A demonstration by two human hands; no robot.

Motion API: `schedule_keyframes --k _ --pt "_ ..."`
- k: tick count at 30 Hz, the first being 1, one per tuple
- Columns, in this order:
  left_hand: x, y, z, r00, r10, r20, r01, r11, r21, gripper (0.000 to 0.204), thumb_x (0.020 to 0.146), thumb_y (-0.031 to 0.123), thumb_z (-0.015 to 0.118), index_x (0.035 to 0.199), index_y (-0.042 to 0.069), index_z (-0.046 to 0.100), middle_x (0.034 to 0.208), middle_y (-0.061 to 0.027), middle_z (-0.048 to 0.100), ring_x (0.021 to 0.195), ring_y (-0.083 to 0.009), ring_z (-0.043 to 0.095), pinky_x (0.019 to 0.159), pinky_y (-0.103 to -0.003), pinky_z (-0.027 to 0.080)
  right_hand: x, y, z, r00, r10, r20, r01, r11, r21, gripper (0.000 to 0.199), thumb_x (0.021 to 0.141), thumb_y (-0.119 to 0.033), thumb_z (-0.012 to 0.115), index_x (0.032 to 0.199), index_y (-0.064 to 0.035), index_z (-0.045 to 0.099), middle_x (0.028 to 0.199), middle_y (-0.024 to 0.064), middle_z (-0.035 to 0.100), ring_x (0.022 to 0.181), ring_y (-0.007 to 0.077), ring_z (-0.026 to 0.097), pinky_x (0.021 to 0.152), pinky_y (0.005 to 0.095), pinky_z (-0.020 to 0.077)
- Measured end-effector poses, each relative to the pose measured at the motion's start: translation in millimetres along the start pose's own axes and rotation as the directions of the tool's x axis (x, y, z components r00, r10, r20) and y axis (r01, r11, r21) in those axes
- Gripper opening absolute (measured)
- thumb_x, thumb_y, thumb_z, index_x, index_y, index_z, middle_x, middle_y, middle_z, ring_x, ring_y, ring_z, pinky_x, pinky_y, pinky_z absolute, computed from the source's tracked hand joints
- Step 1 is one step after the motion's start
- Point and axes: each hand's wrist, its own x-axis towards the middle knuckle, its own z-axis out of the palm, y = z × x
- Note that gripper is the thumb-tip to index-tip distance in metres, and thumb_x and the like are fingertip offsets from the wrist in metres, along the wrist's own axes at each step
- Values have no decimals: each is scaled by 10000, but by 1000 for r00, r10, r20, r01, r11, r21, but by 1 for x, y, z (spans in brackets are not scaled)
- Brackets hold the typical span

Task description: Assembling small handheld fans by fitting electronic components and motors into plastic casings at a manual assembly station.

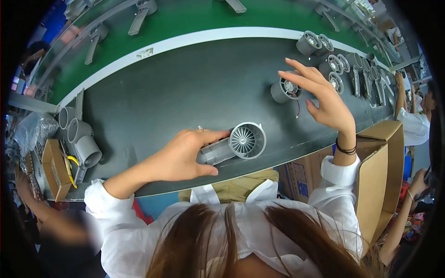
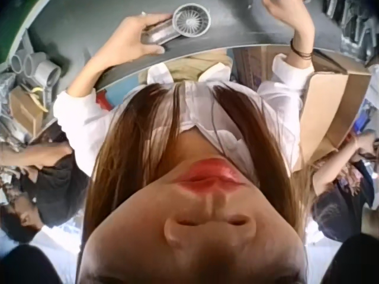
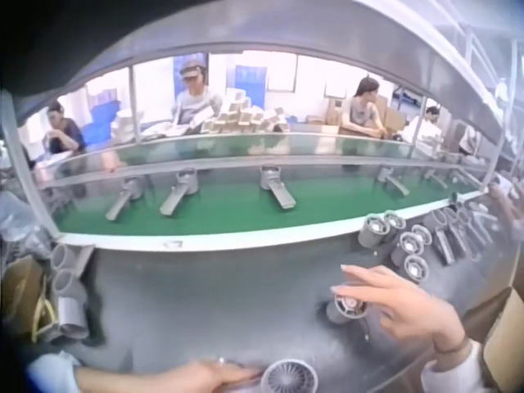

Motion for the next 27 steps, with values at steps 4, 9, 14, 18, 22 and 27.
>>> schedule_keyframes --k 4,9,14,18,22,27 --pt "0 -4 4 981 -100 168 176 827 -534 718 670 -39 731 1326 -38 437 1144 -172 603 986 -226 604 912 -344 470 9 -1 1 992 -8 130 11 1000 -22 728 573 145 600 1241 -142 571 1340 138 487 1070 344 510 888 374 450" --pt "0 -16 7 992 -5 124 95 671 -735 725 704 -71 701 1361 -49 396 1299 -147 514 1197 -188 487 1049 -311 349 8 -8 6 991 129 19 -128 991 -47 622 588 -3 756 1181 -96 595 1092 120 610 810 282 568 673 297 466" --pt "2 -18 5 991 -29 128 118 620 -776 679 729 -64 683 1349 -56 406 1321 -144 494 1225 -177 464 1061 -301 336 -13 -51 -5 953 127 -275 -181 967 -179 530 606 -11 737 1122 -46 622 1005 111 627 809 199 599 665 271 471" --pt "-1 -14 5 991 -60 122 133 606 -784 666 728 -69 677 1340 -61 415 1295 -139 512 1183 -173 499 1033 -293 365 -19 -83 0 931 88 -355 -155 974 -166 512 570 28 728 1074 20 636 1002 133 629 866 220 619 746 283 496" --pt "-5 -17 8 986 -102 130 165 603 -780 658 733 -46 685 1337 -61 424 1264 -139 533 1122 -167 536 957 -284 426 -11 -84 17 938 -177 -297 75 943 -324 515 544 49 730 1051 29 646 997 160 627 844 265 637 719 305 520" --pt "-1 -23 10 991 -38 128 122 644 -755 652 739 -24 700 1334 -57 435 1271 -134 531 1128 -172 532 947 -301 440 -9 -75 35 811 -496 -311 293 804 -517 409 582 -4 717 976 -110 694 917 94 635 606 169 560 491 255 443"
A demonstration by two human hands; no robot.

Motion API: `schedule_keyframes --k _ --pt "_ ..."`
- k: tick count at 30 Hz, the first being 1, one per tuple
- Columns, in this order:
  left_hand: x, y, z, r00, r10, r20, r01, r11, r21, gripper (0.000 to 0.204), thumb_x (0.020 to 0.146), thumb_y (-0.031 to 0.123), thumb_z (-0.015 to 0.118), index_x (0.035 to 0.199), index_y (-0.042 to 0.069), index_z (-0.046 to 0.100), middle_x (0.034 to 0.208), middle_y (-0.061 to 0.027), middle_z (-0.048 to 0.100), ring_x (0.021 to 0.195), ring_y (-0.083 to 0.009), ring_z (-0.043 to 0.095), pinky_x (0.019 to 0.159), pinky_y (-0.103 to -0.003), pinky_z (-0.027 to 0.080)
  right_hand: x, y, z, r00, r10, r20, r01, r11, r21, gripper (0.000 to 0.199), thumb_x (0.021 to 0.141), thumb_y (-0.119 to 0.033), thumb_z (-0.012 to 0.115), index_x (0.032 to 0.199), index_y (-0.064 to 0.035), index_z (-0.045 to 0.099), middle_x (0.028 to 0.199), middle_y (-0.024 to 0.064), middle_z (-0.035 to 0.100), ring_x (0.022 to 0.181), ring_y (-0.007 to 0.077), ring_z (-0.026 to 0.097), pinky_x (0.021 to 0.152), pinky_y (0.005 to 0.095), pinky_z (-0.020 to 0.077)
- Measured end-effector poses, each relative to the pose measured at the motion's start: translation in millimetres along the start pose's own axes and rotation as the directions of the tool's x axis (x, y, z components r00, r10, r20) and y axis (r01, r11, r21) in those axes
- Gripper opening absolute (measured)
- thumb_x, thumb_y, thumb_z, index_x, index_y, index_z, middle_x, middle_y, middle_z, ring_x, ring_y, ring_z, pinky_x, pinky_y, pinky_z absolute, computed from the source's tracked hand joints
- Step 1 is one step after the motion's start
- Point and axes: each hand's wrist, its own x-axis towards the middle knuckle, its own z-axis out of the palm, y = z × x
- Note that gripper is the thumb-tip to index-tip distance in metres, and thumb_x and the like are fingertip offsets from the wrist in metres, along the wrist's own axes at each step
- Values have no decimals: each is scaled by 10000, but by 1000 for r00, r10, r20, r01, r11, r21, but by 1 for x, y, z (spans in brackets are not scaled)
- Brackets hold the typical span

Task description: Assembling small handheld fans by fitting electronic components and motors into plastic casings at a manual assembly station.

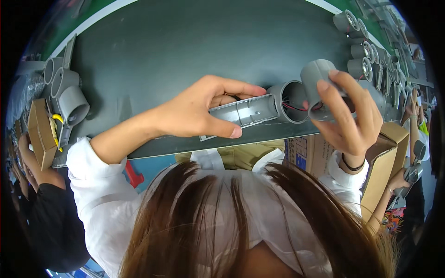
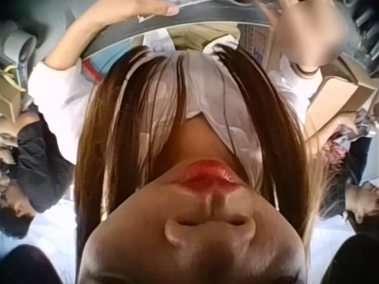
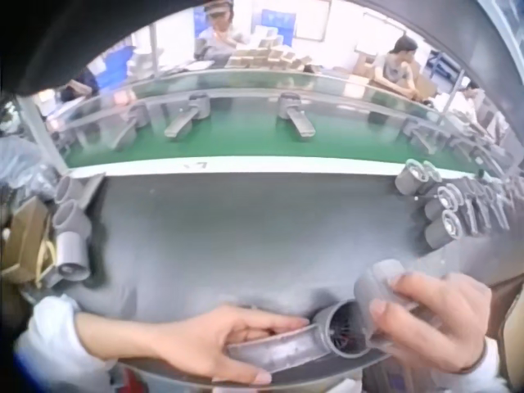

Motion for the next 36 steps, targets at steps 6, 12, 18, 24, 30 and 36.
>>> schedule_keyframes --k 6,12,18,24,30,36 --pt "1 -7 -2 996 82 22 -84 987 139 603 749 4 701 1307 -31 477 1247 -113 550 1149 -173 510 990 -330 401 -21 -6 13 983 -155 -101 148 986 -70 419 647 -23 712 1027 -197 684 1010 34 665 540 109 393 472 200 337" --pt "-1 3 11 955 287 -72 -158 700 697 536 716 108 757 1215 48 570 1127 -105 585 958 -217 574 823 -325 461 -24 -7 19 976 -180 -120 161 975 -156 357 710 -42 698 1016 -224 684 1032 15 667 546 109 400 476 198 336" --pt "8 -1 22 860 511 -3 -241 411 879 370 704 152 760 1029 39 623 1059 -108 588 831 -265 586 687 -346 482 -17 -6 18 975 -214 -53 207 972 -116 319 740 -70 697 1022 -220 686 1025 10 670 552 110 402 472 197 331" --pt "12 -2 34 800 600 18 -174 202 964 260 674 110 749 888 30 625 1019 -79 597 704 -223 597 593 -339 493 -10 -9 13 962 -272 18 271 949 -158 299 752 -95 690 1026 -212 690 1011 -11 673 548 116 392 462 196 320" --pt "20 -9 37 765 642 47 -97 42 994 148 697 42 658 833 22 604 928 -71 613 659 -220 599 530 -320 492 -11 -9 18 953 -302 -6 297 939 -176 287 762 -93 683 1025 -208 695 1010 -1 674 545 118 388 453 197 313" --pt "20 -6 43 818 575 22 -31 6 1000 133 681 -22 593 810 -3 572 809 -112 617 657 -263 621 525 -354 495 -10 -10 15 956 -292 -13 287 945 -157 316 735 -81 711 1027 -202 696 1001 4 676 544 118 389 445 195 319"
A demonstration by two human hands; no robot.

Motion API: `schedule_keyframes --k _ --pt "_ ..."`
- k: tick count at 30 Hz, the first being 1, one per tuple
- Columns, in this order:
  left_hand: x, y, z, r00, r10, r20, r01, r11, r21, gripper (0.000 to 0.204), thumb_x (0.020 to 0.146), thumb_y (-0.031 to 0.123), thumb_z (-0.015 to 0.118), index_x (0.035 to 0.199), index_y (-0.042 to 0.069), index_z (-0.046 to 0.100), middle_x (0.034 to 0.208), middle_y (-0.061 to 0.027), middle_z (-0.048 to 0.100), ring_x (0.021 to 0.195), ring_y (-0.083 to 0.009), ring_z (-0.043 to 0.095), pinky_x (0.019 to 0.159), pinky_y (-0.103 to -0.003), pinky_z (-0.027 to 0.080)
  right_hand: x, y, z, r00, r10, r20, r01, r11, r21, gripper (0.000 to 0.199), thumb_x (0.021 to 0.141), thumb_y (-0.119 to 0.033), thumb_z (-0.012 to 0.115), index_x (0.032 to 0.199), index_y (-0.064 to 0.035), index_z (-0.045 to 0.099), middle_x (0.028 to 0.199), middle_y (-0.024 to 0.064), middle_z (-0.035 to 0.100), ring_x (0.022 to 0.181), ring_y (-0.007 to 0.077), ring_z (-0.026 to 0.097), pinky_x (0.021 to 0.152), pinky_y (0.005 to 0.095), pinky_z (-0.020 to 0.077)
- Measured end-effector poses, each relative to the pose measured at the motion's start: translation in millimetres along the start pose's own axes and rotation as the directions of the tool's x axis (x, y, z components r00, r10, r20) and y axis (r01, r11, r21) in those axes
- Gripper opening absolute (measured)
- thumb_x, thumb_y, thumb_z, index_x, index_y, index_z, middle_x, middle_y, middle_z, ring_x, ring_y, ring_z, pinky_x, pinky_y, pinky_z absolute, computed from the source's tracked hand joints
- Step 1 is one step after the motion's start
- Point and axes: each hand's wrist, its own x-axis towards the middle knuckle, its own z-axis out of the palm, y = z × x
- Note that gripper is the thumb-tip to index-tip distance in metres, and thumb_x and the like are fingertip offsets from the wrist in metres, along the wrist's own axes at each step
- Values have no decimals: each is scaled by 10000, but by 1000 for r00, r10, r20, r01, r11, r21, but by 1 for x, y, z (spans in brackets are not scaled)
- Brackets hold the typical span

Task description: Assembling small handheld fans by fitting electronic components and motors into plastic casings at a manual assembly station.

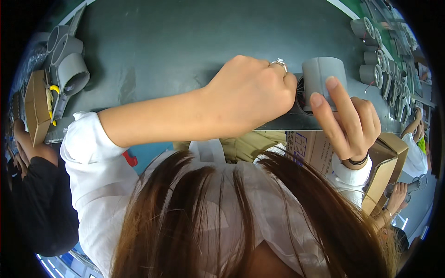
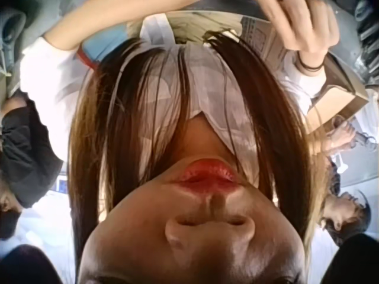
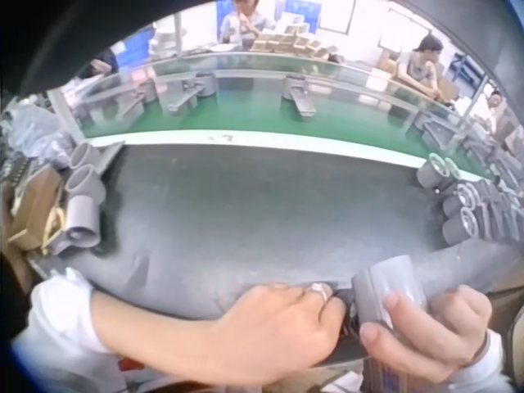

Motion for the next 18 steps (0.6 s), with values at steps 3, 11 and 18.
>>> schedule_keyframes --k 3,11,18 --pt "-1 4 -3 989 -75 127 86 993 -81 173 673 -20 581 836 -3 524 743 -127 597 645 -296 618 515 -371 491 4 0 -5 1000 -8 -23 8 1000 2 305 724 -75 714 1013 -171 702 980 38 678 520 113 392 435 193 328" --pt "-7 9 9 999 -33 28 32 999 27 153 672 58 577 769 -32 500 584 -149 556 478 -229 585 399 -333 474 35 -1 -19 941 210 265 -241 966 91 506 538 -128 817 1014 -32 673 962 127 637 734 233 644 575 285 530" --pt "-13 6 16 999 -23 -44 28 993 113 145 677 76 577 735 -1 469 537 -106 501 445 -203 563 354 -313 441 65 -4 -29 862 202 464 -284 952 114 577 476 -208 827 993 -35 639 892 110 605 673 227 613 525 295 496"
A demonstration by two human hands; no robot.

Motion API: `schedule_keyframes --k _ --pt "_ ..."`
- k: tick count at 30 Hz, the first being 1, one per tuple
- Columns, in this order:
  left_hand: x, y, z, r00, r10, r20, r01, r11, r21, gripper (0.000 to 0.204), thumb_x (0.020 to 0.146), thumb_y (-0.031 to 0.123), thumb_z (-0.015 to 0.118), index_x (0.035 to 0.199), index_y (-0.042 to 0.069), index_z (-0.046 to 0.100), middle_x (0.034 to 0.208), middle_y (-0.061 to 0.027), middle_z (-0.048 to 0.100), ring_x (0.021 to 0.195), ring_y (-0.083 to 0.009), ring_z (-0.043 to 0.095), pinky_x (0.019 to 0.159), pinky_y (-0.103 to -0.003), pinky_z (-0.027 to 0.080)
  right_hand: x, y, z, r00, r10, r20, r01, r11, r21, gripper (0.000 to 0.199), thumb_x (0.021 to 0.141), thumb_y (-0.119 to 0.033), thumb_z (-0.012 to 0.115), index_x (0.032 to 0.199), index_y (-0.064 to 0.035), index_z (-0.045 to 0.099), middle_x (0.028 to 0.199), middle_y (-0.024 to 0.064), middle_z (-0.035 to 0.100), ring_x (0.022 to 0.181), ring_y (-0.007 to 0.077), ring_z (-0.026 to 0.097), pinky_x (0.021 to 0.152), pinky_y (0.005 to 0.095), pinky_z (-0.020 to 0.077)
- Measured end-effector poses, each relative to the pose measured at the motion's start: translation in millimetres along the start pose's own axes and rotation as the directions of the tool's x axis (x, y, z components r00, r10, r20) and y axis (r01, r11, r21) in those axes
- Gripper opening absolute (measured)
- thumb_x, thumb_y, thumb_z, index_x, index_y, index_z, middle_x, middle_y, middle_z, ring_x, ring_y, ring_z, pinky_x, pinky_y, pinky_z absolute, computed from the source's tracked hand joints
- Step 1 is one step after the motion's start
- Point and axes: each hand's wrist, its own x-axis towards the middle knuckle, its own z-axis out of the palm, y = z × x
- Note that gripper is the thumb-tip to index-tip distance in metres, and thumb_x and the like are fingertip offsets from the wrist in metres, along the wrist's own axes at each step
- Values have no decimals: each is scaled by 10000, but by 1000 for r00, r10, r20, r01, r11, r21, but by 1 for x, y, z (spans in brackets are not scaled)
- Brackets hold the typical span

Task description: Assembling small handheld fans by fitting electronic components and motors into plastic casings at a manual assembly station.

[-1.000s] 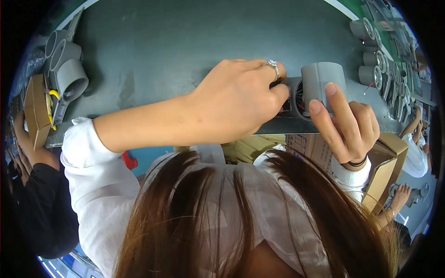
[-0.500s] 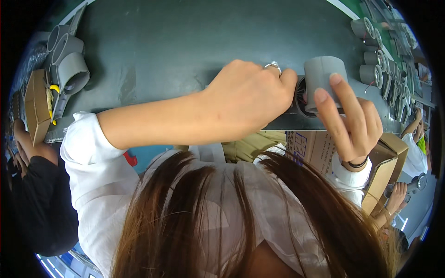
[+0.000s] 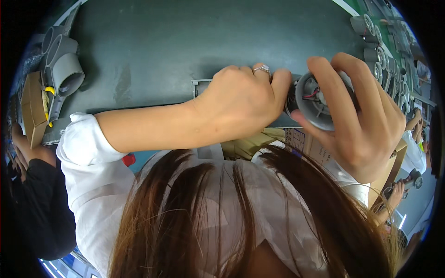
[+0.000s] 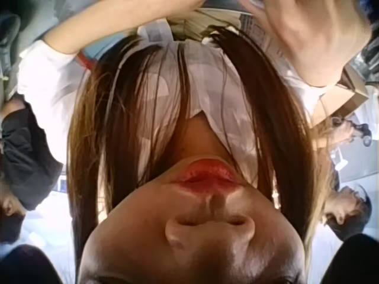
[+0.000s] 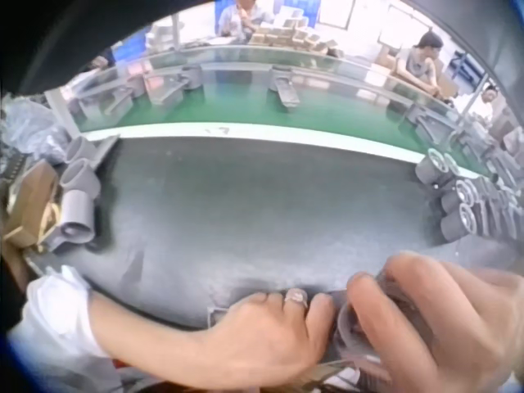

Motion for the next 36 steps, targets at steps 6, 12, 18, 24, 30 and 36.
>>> schedule_keyframes --k 6,12,18,24,30,36 --pt "5 -4 -8 988 -133 73 139 987 -86 172 743 97 561 808 -39 478 556 -140 532 471 -262 589 376 -353 453 21 22 8 985 33 170 -75 967 244 599 488 -294 861 957 -9 619 832 94 609 684 248 608 584 296 487" --pt "11 -13 -22 926 -252 282 340 880 -332 213 821 135 523 842 -74 487 642 -223 585 569 -364 601 536 -429 500 29 14 27 990 141 -16 -126 928 351 511 581 -269 854 948 1 623 823 105 639 694 226 628 639 283 496" --pt "19 -29 -37 908 -123 401 326 809 -489 269 841 147 494 766 -108 531 703 -253 596 682 -397 606 622 -477 475 31 20 41 936 338 103 -340 785 518 340 734 -247 757 916 14 638 731 85 642 648 138 606 618 248 478" --pt "26 -35 -41 816 -152 558 481 714 -509 269 811 125 460 708 -107 549 703 -270 581 687 -411 596 665 -483 467 41 19 45 876 415 245 -476 665 575 327 790 -294 702 851 23 654 655 57 623 617 91 570 584 226 450" --pt "29 -37 -42 801 -229 553 537 684 -494 277 804 132 466 694 -110 541 695 -268 580 681 -406 597 665 -468 474 47 23 50 899 408 160 -430 746 509 325 788 -290 705 877 21 672 659 60 632 615 88 570 586 224 449" --pt "24 -38 -40 866 -187 463 434 740 -514 256 817 129 487 748 -113 531 675 -259 577 661 -415 592 643 -472 474 35 13 52 881 468 74 -425 712 559 296 768 -231 730 917 19 676 709 58 653 646 90 577 619 222 463"
